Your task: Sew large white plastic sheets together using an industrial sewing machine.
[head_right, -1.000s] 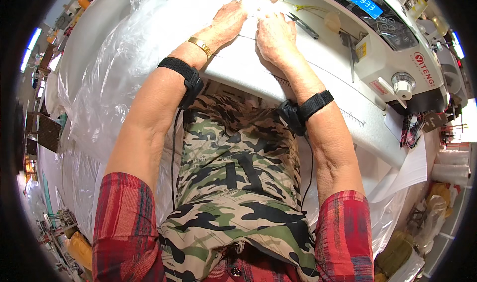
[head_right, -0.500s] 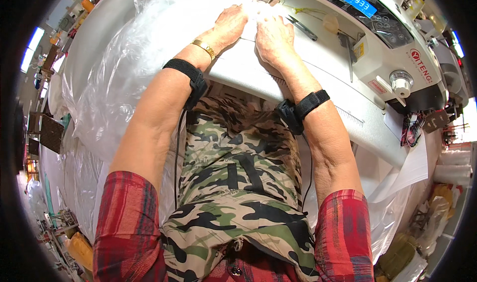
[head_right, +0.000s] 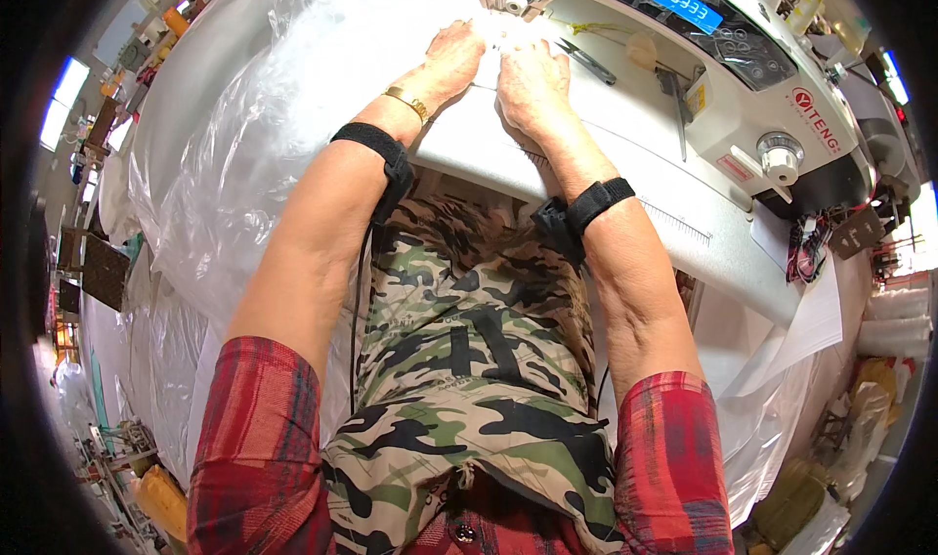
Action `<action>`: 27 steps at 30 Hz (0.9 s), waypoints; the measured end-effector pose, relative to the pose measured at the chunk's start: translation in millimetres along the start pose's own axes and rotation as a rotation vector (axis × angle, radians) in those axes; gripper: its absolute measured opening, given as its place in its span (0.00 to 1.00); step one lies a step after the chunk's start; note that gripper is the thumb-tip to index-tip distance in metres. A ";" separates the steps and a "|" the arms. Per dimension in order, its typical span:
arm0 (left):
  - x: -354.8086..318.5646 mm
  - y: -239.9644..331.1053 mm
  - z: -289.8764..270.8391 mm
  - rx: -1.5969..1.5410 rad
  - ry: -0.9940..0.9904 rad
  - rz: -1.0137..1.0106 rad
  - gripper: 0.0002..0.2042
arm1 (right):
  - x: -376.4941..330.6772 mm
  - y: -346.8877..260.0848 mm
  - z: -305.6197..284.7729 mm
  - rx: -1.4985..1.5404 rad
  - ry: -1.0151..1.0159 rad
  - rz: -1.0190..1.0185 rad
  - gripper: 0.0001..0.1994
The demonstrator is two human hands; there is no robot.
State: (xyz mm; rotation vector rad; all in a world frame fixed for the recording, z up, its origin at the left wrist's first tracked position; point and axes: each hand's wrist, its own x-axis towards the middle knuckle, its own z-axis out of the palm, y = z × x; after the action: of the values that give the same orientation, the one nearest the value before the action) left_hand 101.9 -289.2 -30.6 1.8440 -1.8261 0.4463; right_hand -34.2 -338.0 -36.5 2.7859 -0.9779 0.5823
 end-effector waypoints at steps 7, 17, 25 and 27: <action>-4.5 -4.9 -7.0 -0.101 0.019 0.013 0.14 | -0.6 -4.0 3.7 0.070 0.100 -0.044 0.13; -42.8 46.5 -182.0 -0.428 -0.263 0.282 0.12 | -15.0 -8.3 -0.4 0.222 0.151 -0.107 0.14; -84.4 -218.5 -235.8 0.711 -0.137 -0.627 0.51 | -17.2 -1.1 -4.4 0.161 0.156 -0.066 0.10; -106.0 -256.9 -222.3 0.395 -0.278 -0.859 0.54 | -16.9 -3.5 -9.9 0.170 0.124 -0.024 0.10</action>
State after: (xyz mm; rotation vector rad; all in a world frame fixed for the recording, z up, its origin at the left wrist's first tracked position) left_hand 377.6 -83.9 61.3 2.8367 -0.9459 0.2332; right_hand -47.2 -323.1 -34.2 2.8601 -0.9081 0.8610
